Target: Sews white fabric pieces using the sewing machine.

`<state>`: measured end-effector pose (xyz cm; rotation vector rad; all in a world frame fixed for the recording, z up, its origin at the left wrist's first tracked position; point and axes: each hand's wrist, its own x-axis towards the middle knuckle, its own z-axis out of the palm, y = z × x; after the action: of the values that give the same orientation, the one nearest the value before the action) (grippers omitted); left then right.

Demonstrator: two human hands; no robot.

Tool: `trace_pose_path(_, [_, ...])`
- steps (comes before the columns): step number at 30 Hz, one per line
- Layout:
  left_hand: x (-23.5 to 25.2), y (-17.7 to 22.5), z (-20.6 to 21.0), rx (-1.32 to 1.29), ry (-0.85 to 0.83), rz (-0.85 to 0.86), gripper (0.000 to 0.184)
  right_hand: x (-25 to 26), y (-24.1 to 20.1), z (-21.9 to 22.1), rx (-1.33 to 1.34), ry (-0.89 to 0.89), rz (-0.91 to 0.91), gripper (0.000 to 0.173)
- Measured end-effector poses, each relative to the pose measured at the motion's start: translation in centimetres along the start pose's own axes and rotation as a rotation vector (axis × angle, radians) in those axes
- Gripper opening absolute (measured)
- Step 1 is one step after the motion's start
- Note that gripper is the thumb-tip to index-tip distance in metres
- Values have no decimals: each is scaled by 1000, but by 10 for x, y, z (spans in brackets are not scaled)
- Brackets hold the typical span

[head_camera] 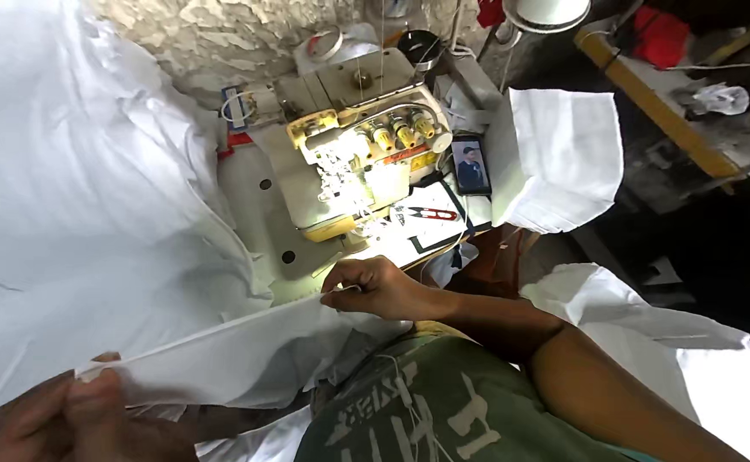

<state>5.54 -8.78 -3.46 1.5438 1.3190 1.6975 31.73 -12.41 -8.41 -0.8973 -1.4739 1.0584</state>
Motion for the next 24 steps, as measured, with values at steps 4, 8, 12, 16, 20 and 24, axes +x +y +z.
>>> trace_pose_path(4, [7, -18, 3, -113, -60, -14, 9, 0, -1, -1, 58, -97, 58, 10])
trace_pose_path(8, [2, -12, 2, -65, -2, -32, 12, -1, 5, -4, 12, -125, 34, 10])
trace_pose_path(12, [-7, 1, 4, 63, 23, 14, 6, 0, 19, -2, -362, 41, -194, 7])
trace_pose_path(16, [-7, -2, -1, 42, 86, 30, 3, 2, 12, -7, -214, -53, -235, 5])
trace_pose_path(20, [-9, 1, -3, 51, 18, 23, 8, 3, 8, -12, 120, -268, 17, 6])
trace_pose_path(24, [-11, 1, -8, 48, -29, 68, 9, 8, 1, -16, 89, -381, 128, 7])
